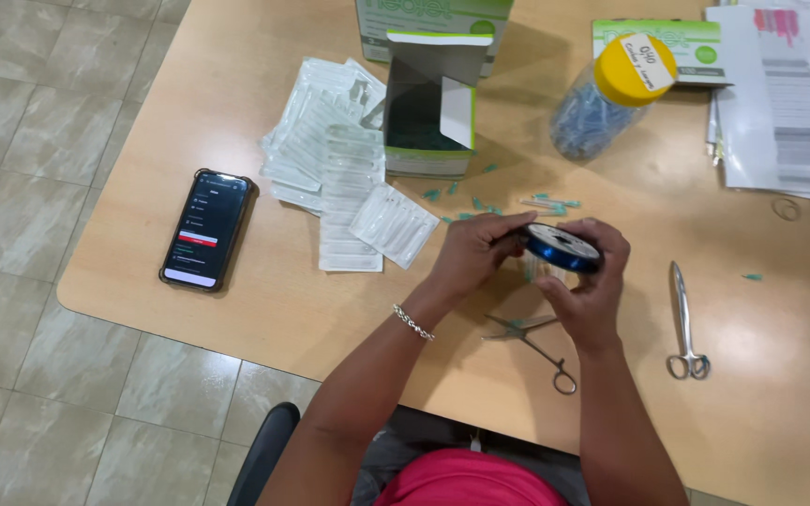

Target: The person assembles medical supplies on a wooden table, handling syringe barrels, green caps, and a spool of clear tubing. They use hemostats to cut the tubing and insert it into the syringe barrels, then cap the assemblies. The person also organizes the components and places them into a clear jar.

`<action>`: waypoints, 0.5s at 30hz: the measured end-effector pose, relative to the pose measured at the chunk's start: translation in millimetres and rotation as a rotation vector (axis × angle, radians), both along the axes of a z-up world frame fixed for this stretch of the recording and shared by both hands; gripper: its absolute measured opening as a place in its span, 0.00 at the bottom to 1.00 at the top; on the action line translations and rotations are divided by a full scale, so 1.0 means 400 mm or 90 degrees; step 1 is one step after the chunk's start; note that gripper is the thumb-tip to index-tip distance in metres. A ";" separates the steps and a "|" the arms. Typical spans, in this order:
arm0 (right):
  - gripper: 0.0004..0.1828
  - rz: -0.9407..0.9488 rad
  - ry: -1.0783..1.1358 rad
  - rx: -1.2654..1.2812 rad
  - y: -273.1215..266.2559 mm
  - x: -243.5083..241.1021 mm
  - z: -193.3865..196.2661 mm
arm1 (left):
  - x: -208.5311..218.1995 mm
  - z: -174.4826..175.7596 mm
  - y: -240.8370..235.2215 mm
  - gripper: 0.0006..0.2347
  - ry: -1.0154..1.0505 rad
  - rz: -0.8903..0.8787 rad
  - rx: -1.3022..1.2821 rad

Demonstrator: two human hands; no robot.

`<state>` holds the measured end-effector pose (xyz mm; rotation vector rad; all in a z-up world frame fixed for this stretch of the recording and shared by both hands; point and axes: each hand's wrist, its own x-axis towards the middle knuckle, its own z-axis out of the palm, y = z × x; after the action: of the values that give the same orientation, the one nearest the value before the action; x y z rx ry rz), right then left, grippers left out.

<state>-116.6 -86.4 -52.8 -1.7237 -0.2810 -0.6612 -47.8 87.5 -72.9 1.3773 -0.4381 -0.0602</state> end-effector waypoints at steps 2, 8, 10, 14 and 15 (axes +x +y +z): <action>0.40 -0.029 0.002 -0.009 0.008 -0.006 0.015 | 0.004 0.014 -0.001 0.14 0.003 -0.004 -0.008; 0.22 -0.068 -0.008 0.100 -0.035 -0.018 -0.057 | -0.001 0.013 -0.003 0.12 -0.062 0.001 0.075; 0.19 -0.058 -0.017 0.160 -0.003 -0.028 -0.012 | -0.002 0.012 -0.002 0.11 -0.150 0.029 0.153; 0.24 -0.104 0.119 0.297 0.010 -0.040 0.033 | 0.005 0.018 0.007 0.09 -0.347 0.032 0.294; 0.24 -0.096 0.131 0.315 0.010 -0.038 0.040 | 0.008 0.026 0.011 0.07 -0.368 0.042 0.301</action>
<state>-132.0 -82.3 -37.0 -1.3279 0.1509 -0.5968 -44.5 91.9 -62.6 1.8744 -0.9002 0.3147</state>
